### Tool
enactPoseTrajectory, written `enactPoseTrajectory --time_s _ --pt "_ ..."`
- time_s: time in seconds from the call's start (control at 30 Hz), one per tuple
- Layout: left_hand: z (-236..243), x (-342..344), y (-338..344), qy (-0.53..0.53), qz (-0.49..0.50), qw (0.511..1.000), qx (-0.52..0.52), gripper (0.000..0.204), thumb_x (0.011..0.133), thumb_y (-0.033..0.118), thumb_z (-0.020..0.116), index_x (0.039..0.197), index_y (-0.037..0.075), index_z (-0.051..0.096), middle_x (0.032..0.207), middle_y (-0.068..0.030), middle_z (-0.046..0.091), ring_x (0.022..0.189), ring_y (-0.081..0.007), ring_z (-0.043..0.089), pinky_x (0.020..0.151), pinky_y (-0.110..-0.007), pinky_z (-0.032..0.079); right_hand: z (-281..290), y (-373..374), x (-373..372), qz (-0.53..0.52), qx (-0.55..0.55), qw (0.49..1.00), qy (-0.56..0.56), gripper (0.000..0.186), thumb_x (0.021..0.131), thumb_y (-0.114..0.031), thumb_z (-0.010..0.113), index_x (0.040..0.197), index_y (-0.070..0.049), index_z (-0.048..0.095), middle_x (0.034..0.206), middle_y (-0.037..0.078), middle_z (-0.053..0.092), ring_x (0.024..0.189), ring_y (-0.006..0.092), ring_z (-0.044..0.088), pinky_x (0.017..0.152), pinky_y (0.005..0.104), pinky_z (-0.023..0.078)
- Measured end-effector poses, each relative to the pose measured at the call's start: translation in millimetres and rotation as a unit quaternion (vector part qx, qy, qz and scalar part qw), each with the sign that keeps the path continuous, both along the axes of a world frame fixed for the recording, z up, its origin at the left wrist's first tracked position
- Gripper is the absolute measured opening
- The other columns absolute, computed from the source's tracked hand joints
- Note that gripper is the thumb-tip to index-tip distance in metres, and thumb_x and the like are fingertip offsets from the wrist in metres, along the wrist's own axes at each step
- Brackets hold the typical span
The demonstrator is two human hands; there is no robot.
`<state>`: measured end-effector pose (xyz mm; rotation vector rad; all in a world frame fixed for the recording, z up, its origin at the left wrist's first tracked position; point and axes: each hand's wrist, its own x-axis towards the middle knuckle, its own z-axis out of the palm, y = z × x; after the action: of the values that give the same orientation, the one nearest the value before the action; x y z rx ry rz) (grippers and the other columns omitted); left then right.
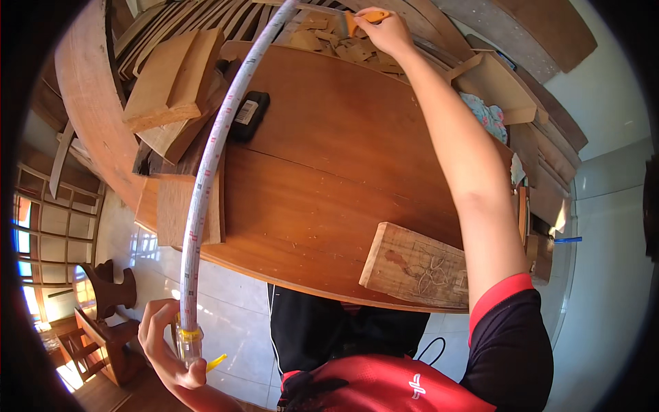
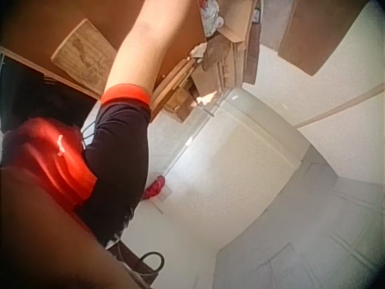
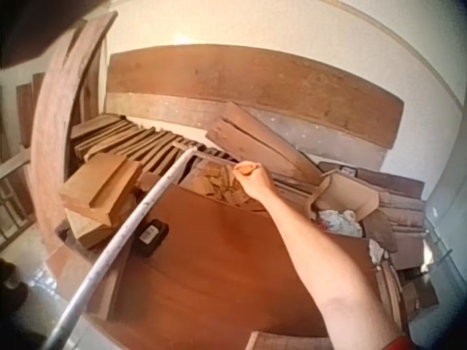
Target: The person carves a floral design into a rectangular wooden block using a chisel and a wooden mallet. They periodically clean the work surface with a brush and a cloth, and measure the block with a tape measure before resuming the carving process.
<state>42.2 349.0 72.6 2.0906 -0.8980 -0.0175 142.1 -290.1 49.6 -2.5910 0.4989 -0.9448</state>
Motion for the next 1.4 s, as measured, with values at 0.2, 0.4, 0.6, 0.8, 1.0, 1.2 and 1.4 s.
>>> enactPoseTrajectory --time_s 0.2,0.4,0.6,0.8,1.0,1.2,1.4 --pt "-1 1 -17 -0.009 -0.010 1.000 0.028 0.092 0.071 0.082 0.066 0.103 -0.005 0.066 0.087 -0.0156 0.062 0.069 -0.0231 0.059 0.062 -0.035 0.044 29 0 -29 0.157 0.149 0.946 0.242 0.028 0.097 -0.034 0.073 0.116 -0.015 0.078 0.097 -0.001 0.075 0.076 0.0066 0.067 0.055 0.0233 0.052" --pt "-6 -9 -16 0.010 -0.031 0.999 -0.004 0.091 0.072 0.080 0.065 0.104 -0.005 0.066 0.084 -0.0151 0.061 0.069 -0.0247 0.060 0.062 -0.035 0.045 62 -24 -68 0.157 0.153 0.943 0.248 0.029 0.099 -0.030 0.071 0.122 -0.014 0.076 0.092 -0.001 0.073 0.066 0.0045 0.060 0.051 0.0207 0.046" --pt "-23 -18 -53 0.042 -0.108 0.993 0.000 0.082 0.065 0.068 0.073 0.108 -0.002 0.070 0.090 -0.0151 0.066 0.068 -0.0247 0.064 0.061 -0.035 0.048 108 -56 -172 0.108 0.245 0.807 0.527 0.030 0.089 -0.020 0.077 0.115 -0.005 0.076 0.088 0.003 0.074 0.071 0.0087 0.067 0.050 0.0251 0.048" --pt "-24 -27 -96 0.056 -0.153 0.986 -0.020 0.075 0.064 0.055 0.074 0.113 -0.001 0.070 0.094 -0.0152 0.067 0.071 -0.0250 0.063 0.062 -0.034 0.048 39 -98 -198 0.068 0.146 0.983 0.088 0.025 0.100 -0.025 0.071 0.124 -0.017 0.077 0.101 0.001 0.077 0.074 0.0098 0.069 0.055 0.0245 0.053" --pt "-23 -31 -127 0.075 -0.104 0.992 0.021 0.068 0.063 0.035 0.072 0.120 -0.002 0.067 0.096 -0.0150 0.062 0.078 -0.0249 0.059 0.070 -0.033 0.047 72 -89 -249 0.096 0.266 0.909 0.307 0.026 0.095 -0.016 0.073 0.119 -0.009 0.077 0.097 0.005 0.077 0.074 0.0103 0.070 0.054 0.0251 0.054" --pt "-29 -11 -182 0.048 -0.117 0.992 0.012 0.059 0.073 0.015 0.063 0.129 -0.005 0.062 0.104 -0.0192 0.060 0.094 -0.0333 0.061 0.088 -0.041 0.050 98 -84 -276 0.016 0.326 0.815 0.478 0.026 0.094 -0.014 0.072 0.120 -0.010 0.076 0.101 0.008 0.075 0.083 0.0141 0.075 0.056 0.0290 0.059" --pt "-53 2 -221 -0.010 -0.087 0.996 -0.001 0.055 0.077 0.013 0.065 0.129 -0.002 0.062 0.109 -0.0186 0.061 0.099 -0.0350 0.061 0.091 -0.042 0.050 33 -95 -239 0.041 0.202 0.977 0.045 0.024 0.099 -0.017 0.072 0.122 -0.016 0.077 0.091 0.002 0.074 0.068 0.0093 0.064 0.053 0.0256 0.053"
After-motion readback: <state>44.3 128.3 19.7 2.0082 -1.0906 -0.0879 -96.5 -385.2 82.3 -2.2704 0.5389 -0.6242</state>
